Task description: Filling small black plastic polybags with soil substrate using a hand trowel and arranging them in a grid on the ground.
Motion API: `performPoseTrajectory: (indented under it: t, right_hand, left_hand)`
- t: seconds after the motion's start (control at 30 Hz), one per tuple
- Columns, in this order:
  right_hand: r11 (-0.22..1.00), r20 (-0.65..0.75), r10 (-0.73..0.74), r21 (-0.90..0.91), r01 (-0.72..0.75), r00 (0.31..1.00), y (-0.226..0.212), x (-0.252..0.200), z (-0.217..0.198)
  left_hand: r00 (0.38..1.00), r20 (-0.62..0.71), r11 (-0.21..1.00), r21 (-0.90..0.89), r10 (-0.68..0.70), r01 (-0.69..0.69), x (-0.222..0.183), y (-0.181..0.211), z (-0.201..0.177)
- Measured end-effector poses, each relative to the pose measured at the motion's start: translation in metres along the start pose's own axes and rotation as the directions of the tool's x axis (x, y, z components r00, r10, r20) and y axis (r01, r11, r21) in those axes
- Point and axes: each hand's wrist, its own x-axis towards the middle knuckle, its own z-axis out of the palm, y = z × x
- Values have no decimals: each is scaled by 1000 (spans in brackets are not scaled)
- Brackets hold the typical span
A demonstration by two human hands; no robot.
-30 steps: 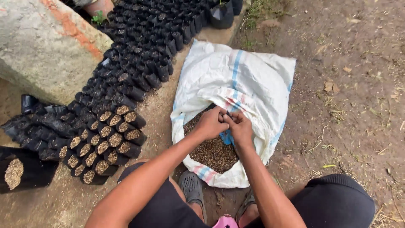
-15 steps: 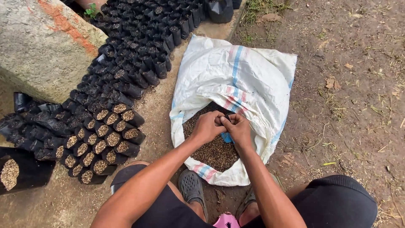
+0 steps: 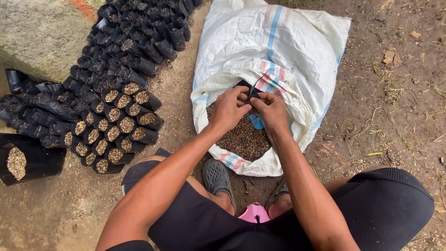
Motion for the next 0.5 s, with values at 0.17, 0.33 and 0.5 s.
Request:
performPoseTrajectory:
  t: [0.17, 0.33, 0.5]
  right_hand:
    - [986, 65, -79, -141, 88, 995, -5, -2, -2]
    - [961, 42, -138, -237, 144, 990, 9, 13, -22]
    - [973, 32, -106, -204, 110, 994, 8, 13, -23]
  left_hand:
    - [1000, -5, 999, -21, 28, -28, 3, -3, 3]
    - [987, -64, 989, 46, 144, -141, 5, 5, -3]
    - [987, -18, 982, -101, 158, -159, 9, 1, -3]
